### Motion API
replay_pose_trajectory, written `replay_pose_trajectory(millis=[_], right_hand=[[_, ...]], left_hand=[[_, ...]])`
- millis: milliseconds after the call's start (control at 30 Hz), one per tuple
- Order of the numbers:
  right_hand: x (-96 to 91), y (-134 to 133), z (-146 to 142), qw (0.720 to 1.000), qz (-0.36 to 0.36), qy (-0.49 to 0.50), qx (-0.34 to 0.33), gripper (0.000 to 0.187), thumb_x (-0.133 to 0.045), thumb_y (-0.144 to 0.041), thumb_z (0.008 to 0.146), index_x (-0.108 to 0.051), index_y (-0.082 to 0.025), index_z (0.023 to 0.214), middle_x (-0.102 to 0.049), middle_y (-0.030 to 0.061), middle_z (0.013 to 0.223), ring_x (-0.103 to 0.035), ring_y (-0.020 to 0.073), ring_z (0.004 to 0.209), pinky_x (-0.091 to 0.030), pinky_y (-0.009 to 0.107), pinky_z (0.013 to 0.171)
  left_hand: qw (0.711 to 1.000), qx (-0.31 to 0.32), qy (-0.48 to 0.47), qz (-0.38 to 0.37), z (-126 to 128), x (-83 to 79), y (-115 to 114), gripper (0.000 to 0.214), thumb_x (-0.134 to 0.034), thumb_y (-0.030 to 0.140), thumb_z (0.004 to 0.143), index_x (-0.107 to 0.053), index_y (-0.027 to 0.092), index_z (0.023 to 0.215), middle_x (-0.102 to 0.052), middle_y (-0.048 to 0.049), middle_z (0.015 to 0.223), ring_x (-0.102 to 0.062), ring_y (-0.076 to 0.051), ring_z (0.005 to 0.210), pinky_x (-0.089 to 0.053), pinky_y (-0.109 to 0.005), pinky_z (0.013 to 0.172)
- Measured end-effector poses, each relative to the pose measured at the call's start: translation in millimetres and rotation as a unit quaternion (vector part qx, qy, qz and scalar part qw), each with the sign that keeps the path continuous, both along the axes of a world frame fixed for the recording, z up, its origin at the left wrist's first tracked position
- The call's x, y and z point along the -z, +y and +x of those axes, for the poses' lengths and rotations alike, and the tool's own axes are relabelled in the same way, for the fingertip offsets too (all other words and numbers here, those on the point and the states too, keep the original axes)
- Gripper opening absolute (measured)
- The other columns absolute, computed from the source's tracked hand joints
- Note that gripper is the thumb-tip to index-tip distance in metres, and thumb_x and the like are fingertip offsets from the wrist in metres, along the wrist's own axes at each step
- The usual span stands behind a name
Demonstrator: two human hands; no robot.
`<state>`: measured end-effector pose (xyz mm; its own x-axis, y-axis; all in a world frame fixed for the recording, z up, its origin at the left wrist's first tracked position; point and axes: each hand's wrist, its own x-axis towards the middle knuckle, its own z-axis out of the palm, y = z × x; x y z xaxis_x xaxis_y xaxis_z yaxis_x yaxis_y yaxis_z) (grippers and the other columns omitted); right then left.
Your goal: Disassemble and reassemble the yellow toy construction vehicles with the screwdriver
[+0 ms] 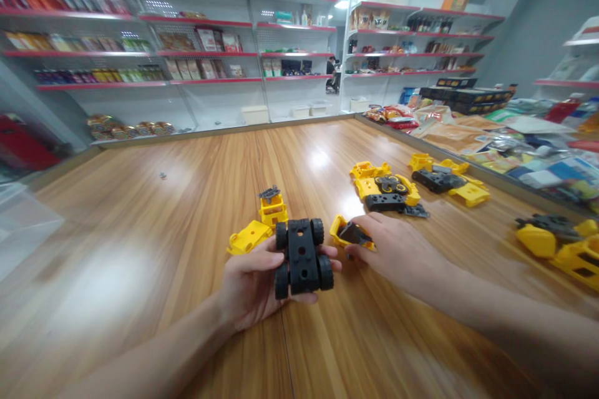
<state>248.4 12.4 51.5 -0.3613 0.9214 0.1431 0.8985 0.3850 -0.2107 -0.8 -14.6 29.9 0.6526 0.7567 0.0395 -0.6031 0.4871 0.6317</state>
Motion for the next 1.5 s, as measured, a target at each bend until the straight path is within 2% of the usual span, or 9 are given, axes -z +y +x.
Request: replay_pose_trajectory(millis=[200,533,667,800,1033,1133,1300,1433,1500], right_hand=[[-1.1,-0.9,-1.1,0.999,0.012,0.03,-0.015,0.016,-0.052,-0.029,0.095,-0.065,-0.019,0.094,-0.064,0.0071,0.098,-0.065,0.0207,0.091,-0.045,0.03,0.078],[-2.3,-1.1,-1.2,0.999,0.024,0.039,-0.024,0.017,-0.052,-0.026,0.094,-0.067,-0.019,0.089,-0.064,0.0069,0.096,-0.064,0.0181,0.085,-0.046,0.027,0.076],[-3.3,-2.1,-2.4,0.998,0.024,0.045,-0.024,0.017,-0.052,-0.025,0.094,-0.067,-0.019,0.089,-0.064,0.0068,0.096,-0.064,0.018,0.085,-0.046,0.027,0.077],[-3.1,-2.6,-3.2,0.998,0.018,0.047,-0.025,0.016,-0.052,-0.024,0.094,-0.066,-0.018,0.087,-0.063,0.0063,0.097,-0.064,0.0185,0.088,-0.046,0.029,0.08],[-3.5,-2.6,-3.6,0.999,0.016,0.046,-0.02,0.016,-0.052,-0.024,0.094,-0.065,-0.018,0.086,-0.063,0.0062,0.097,-0.064,0.0188,0.086,-0.045,0.029,0.077],[-2.3,-1.8,-3.2,0.999,0.02,0.044,-0.021,0.016,-0.052,-0.025,0.094,-0.065,-0.018,0.086,-0.063,0.0064,0.097,-0.064,0.0186,0.085,-0.045,0.029,0.077],[0.9,-0.2,-2.2,0.999,0.024,0.042,-0.025,0.016,-0.052,-0.025,0.094,-0.065,-0.018,0.087,-0.062,0.0063,0.097,-0.064,0.0184,0.086,-0.046,0.029,0.078],[2.0,0.2,-1.3,0.998,0.022,0.045,-0.027,0.016,-0.052,-0.025,0.094,-0.065,-0.018,0.089,-0.062,0.0061,0.098,-0.064,0.0186,0.087,-0.045,0.029,0.079],[1.7,0.0,-1.2,0.998,0.02,0.046,-0.027,0.016,-0.052,-0.025,0.095,-0.065,-0.018,0.088,-0.062,0.0062,0.098,-0.064,0.0185,0.086,-0.045,0.029,0.078]], left_hand=[[1.0,-0.002,0.008,0.003,0.3,-0.5,0.8,0.054,-0.051,0.016,0.083,-0.043,0.011,0.136,-0.062,-0.023,0.127,-0.055,-0.039,0.124,-0.062,-0.036,0.075],[0.999,0.015,0.036,0.017,0.0,-2.5,1.1,0.049,-0.056,0.026,0.083,-0.05,0.012,0.13,-0.062,-0.0223,0.126,-0.06,-0.038,0.118,-0.062,-0.033,0.07],[0.994,0.076,0.062,0.039,2.3,-2.4,-1.5,0.048,-0.062,0.03,0.078,-0.056,0.01,0.121,-0.067,-0.0233,0.117,-0.066,-0.038,0.107,-0.06,-0.032,0.061],[0.98,0.165,0.092,0.056,5.5,-0.2,-7.2,0.039,-0.069,0.029,0.073,-0.058,0.012,0.107,-0.071,-0.0217,0.108,-0.07,-0.038,0.097,-0.058,-0.041,0.068],[0.962,0.182,0.162,0.121,5.4,1.5,-14.0,0.044,-0.075,0.032,0.074,-0.047,0.019,0.107,-0.071,-0.0164,0.108,-0.072,-0.032,0.094,-0.057,-0.038,0.068],[0.926,0.146,0.267,0.221,6.7,-2.4,-19.2,0.05,-0.075,0.03,0.073,-0.051,0.022,0.116,-0.072,-0.0118,0.103,-0.073,-0.026,0.083,-0.056,-0.031,0.062],[0.841,-0.01,0.383,0.382,10.3,-8.0,-24.0,0.066,-0.071,0.032,0.074,-0.052,0.018,0.136,-0.073,-0.0081,0.084,-0.07,-0.023,0.069,-0.052,-0.027,0.057],[0.797,-0.1,0.407,0.435,11.8,-2.0,-19.2,0.051,-0.062,0.028,0.084,-0.057,0.018,0.133,-0.076,-0.0097,0.095,-0.072,-0.022,0.076,-0.054,-0.029,0.07],[0.772,-0.139,0.433,0.444,12.5,2.7,-16.0,0.042,-0.056,0.026,0.089,-0.06,0.02,0.13,-0.076,-0.0097,0.099,-0.072,-0.02,0.075,-0.054,-0.027,0.068]])
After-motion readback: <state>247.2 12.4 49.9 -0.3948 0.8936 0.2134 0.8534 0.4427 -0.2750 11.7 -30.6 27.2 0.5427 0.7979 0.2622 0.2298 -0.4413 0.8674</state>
